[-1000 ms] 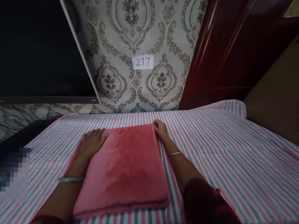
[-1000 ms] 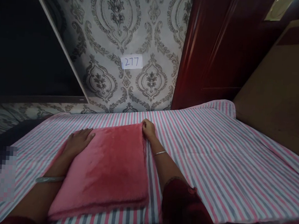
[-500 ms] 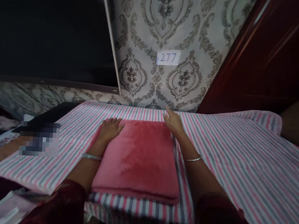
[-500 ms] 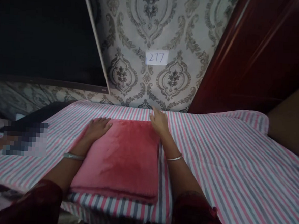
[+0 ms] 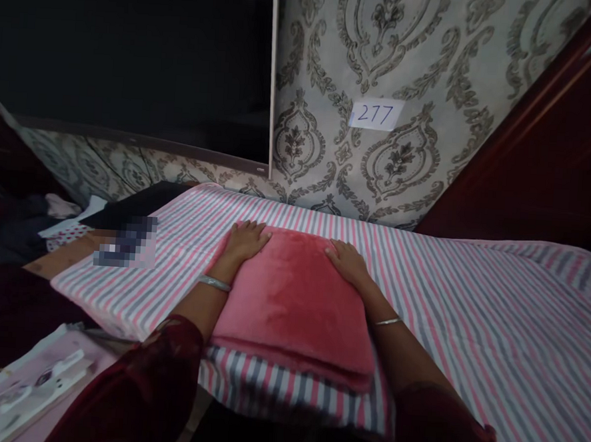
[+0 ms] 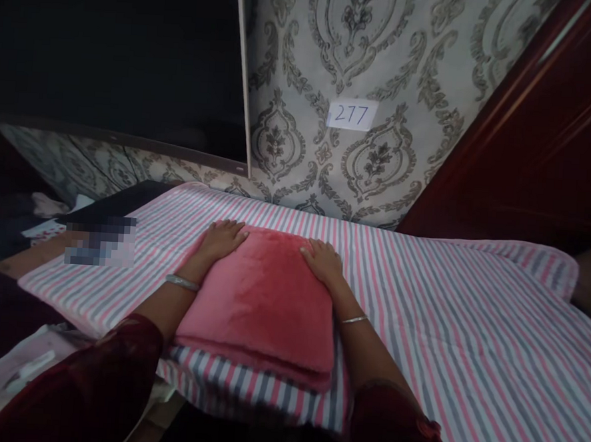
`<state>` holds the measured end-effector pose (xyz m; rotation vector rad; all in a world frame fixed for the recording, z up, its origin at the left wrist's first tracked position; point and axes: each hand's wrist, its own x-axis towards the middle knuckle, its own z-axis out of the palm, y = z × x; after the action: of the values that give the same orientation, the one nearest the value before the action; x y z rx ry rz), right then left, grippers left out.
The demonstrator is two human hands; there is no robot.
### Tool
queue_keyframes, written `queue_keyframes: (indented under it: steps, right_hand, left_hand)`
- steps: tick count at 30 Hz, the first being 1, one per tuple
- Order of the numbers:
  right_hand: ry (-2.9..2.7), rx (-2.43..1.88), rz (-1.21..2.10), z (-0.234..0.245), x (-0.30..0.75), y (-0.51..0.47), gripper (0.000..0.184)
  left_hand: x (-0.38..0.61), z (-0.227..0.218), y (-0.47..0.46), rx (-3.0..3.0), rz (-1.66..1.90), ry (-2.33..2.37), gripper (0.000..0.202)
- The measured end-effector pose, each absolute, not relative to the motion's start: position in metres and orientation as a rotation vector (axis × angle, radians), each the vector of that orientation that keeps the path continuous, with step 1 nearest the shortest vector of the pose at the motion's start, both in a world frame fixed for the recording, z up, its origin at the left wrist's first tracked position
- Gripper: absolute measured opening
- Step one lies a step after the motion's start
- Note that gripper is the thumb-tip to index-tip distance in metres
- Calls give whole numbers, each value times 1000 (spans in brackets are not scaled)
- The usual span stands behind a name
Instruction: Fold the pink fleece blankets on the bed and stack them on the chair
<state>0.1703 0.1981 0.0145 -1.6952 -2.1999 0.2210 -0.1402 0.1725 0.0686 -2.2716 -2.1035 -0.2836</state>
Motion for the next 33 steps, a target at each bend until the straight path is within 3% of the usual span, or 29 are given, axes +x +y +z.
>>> queue_keyframes:
  steps: [5,9,13,18,23,33]
  right_hand:
    - [-2244,-1711,255,19,170,194,53]
    - [-2235,-1856,305,36,166,190,57]
    - [-2223,-1930,99,55,148,165,62]
    - [-2478,-1582,-228,44,113,97,58]
    - [-2470,-1657,-319,20,94,61,58]
    - [-2414,-1668,-285,23,93,63,56]
  left_hand:
    - [-139,75,160,-2306,-546,-2163,53]
    - [-140,87,153,-2311,-562,-2192,50]
    - [-130,97,131,-2322,-547,-2146,55]
    - [-103,75,65,-2674,-421,-1776,74]
    - [-102,51,35,-2710,-347,-1792,69]
    - [-108,48,40,-2667,-466,-1758,68]
